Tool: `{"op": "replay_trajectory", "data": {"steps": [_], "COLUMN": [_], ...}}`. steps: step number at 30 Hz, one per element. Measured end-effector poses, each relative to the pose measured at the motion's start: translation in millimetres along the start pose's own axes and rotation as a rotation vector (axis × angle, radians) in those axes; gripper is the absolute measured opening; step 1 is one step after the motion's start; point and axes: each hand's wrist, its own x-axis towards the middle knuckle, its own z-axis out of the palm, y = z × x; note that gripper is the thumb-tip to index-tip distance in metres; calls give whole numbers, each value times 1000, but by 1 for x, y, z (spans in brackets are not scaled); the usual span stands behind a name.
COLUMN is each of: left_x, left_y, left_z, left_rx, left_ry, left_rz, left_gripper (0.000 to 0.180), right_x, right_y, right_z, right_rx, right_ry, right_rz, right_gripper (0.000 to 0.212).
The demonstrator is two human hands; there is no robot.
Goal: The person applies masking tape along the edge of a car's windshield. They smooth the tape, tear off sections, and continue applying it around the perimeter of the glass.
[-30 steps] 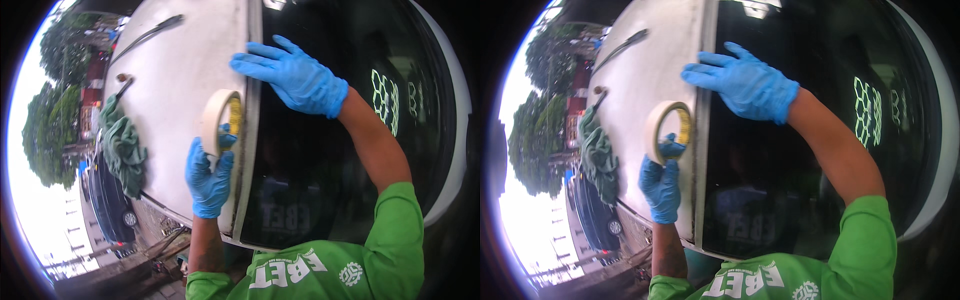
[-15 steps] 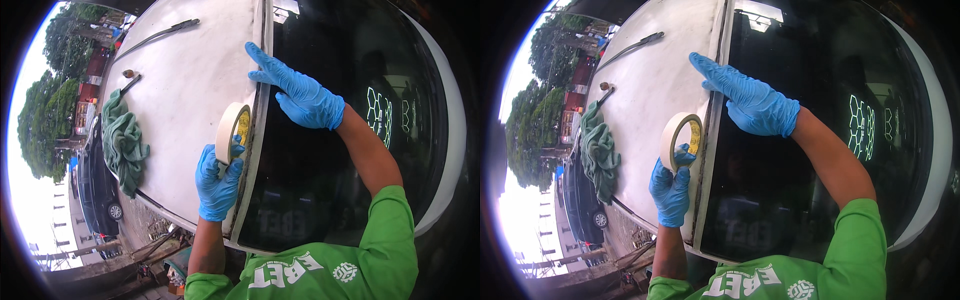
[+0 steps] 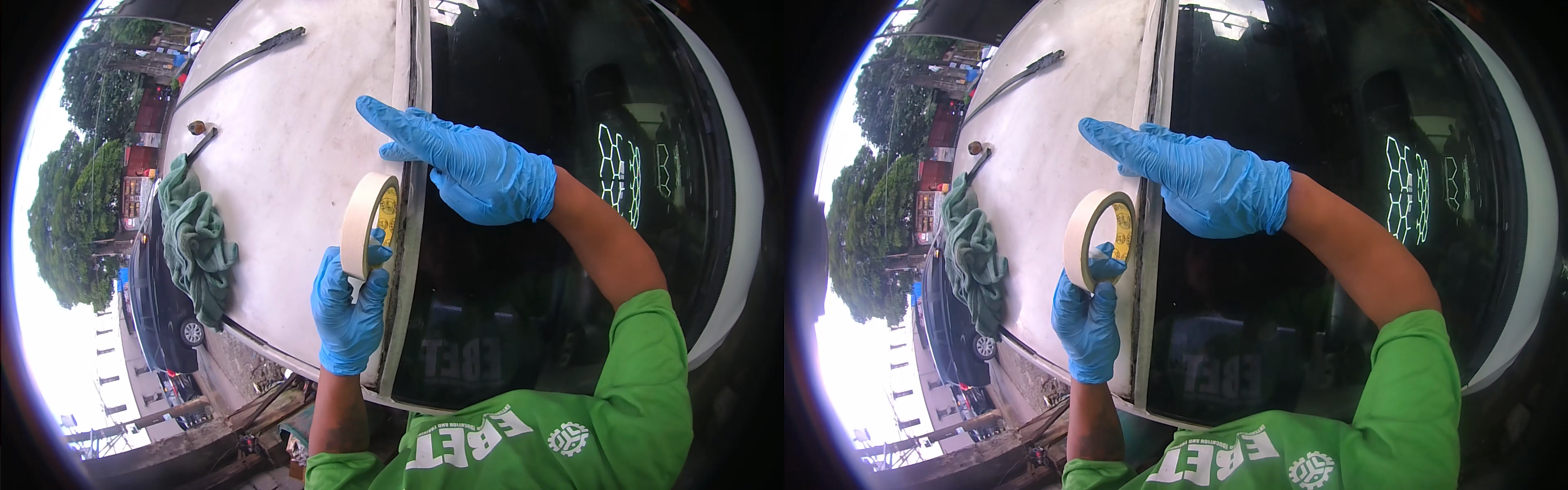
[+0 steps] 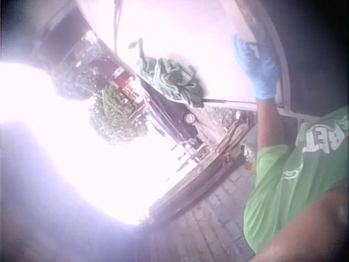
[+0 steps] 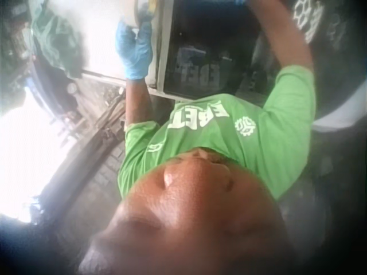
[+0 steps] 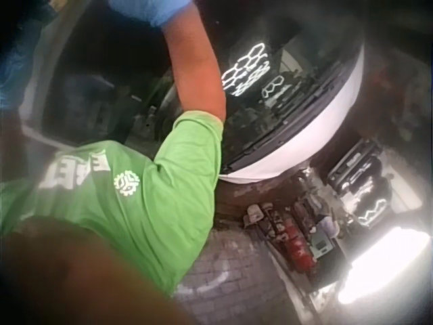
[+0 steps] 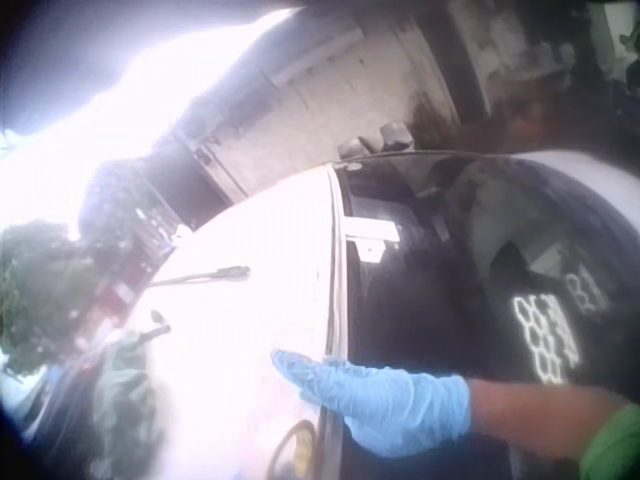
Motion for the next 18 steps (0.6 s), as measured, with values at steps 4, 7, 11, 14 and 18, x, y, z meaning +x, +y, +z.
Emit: {"op": "replay_trajectory", "data": {"steps": [4, 7, 11, 14, 18], "left_x": [2, 0, -1, -1, -3], "left_y": [3, 1, -1, 0, 3], "left_z": [-1, 0, 0, 0, -3], "left_rx": [-9, -16, -22, -23, 3], "left_ry": [-12, -7, 2, 11, 1], "left_rz": [1, 16, 29, 39, -22], "left_gripper": [16, 17, 17, 17, 15], "right_x": [-3, 0, 0, -1, 0], "right_y": [4, 11, 10, 5, -4], "right_z": [-1, 3, 3, 3, -1], "right_rx": [137, 202, 13, -167, 11], "right_ry": [-26, 140, 169, 117, 66], "right_rz": [39, -102, -45, -58, -40], "right_gripper": [99, 99, 89, 87, 94]}}
